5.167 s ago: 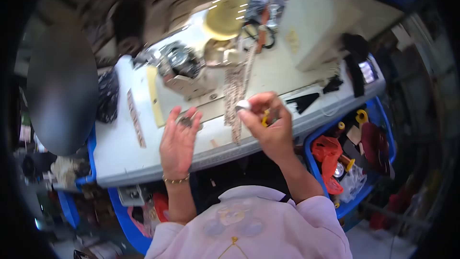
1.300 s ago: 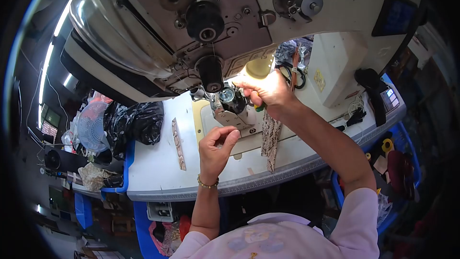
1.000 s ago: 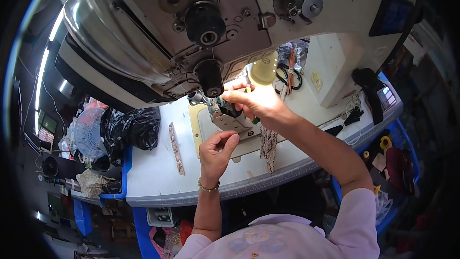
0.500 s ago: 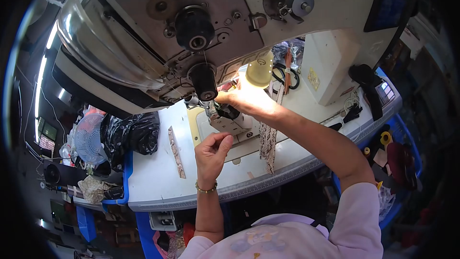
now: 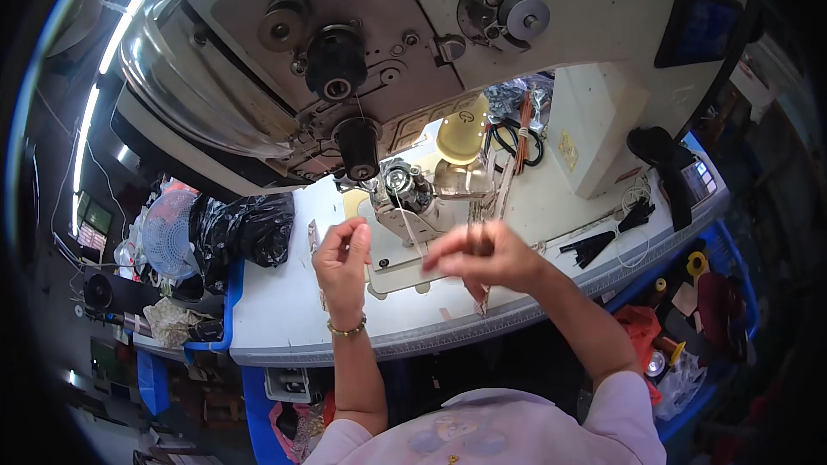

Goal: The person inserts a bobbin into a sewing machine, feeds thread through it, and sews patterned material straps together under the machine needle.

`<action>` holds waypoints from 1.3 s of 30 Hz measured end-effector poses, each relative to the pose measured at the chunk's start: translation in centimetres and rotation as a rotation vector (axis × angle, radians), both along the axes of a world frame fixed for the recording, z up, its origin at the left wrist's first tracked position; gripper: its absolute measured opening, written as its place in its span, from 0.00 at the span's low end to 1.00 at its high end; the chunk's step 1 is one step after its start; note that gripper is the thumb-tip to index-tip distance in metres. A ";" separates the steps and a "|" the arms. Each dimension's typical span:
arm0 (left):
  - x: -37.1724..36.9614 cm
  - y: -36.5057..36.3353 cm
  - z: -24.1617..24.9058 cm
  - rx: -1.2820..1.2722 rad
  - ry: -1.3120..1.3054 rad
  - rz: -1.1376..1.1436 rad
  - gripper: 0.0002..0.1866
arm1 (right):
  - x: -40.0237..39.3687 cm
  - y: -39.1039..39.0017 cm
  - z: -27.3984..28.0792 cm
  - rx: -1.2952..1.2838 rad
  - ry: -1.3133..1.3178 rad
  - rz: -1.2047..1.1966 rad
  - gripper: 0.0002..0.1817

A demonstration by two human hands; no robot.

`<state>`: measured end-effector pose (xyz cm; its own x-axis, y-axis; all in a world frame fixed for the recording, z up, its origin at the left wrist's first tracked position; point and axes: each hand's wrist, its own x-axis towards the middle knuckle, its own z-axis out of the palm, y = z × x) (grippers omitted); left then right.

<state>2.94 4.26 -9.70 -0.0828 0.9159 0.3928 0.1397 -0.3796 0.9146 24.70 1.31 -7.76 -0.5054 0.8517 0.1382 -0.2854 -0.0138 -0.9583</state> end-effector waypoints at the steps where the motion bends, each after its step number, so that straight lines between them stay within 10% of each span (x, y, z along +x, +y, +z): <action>1: -0.1 0.4 0.4 0.016 -0.020 0.022 0.07 | 0.5 -0.2 -0.3 0.062 -0.164 0.124 0.10; 3: 0.4 1.0 1.3 0.028 -0.049 0.060 0.08 | 1.3 -0.4 0.6 0.176 -0.448 0.146 0.09; 7: 2.0 2.0 2.2 0.105 -0.112 0.019 0.07 | -0.1 3.1 1.7 0.950 -0.515 -0.643 0.08; 11: 2.9 2.0 2.1 0.139 -0.133 0.005 0.07 | -1.5 6.1 2.2 1.022 -0.705 -0.522 0.22; 24: 2.3 3.2 2.0 0.256 0.066 0.112 0.04 | 0.3 -0.8 4.2 1.334 -0.755 -0.535 0.18; 27: 2.4 2.7 2.1 0.329 0.189 0.165 0.05 | 7.7 -6.0 5.4 1.445 -0.952 -0.914 0.07; 28: 2.5 2.6 1.9 0.326 0.183 0.179 0.05 | 10.6 -5.8 5.4 1.442 -0.623 -1.110 0.09; 31: 3.1 2.6 1.3 0.543 0.285 0.235 0.02 | 22.0 -3.7 10.8 1.335 -0.875 -1.730 0.17; 35: 3.6 2.2 1.1 0.538 0.264 0.264 0.02 | 52.3 -0.5 15.8 1.107 -1.843 -1.890 0.19; 39: 3.7 1.9 1.1 0.544 0.228 0.297 0.03 | 65.6 2.4 20.2 1.019 -2.350 -1.791 0.17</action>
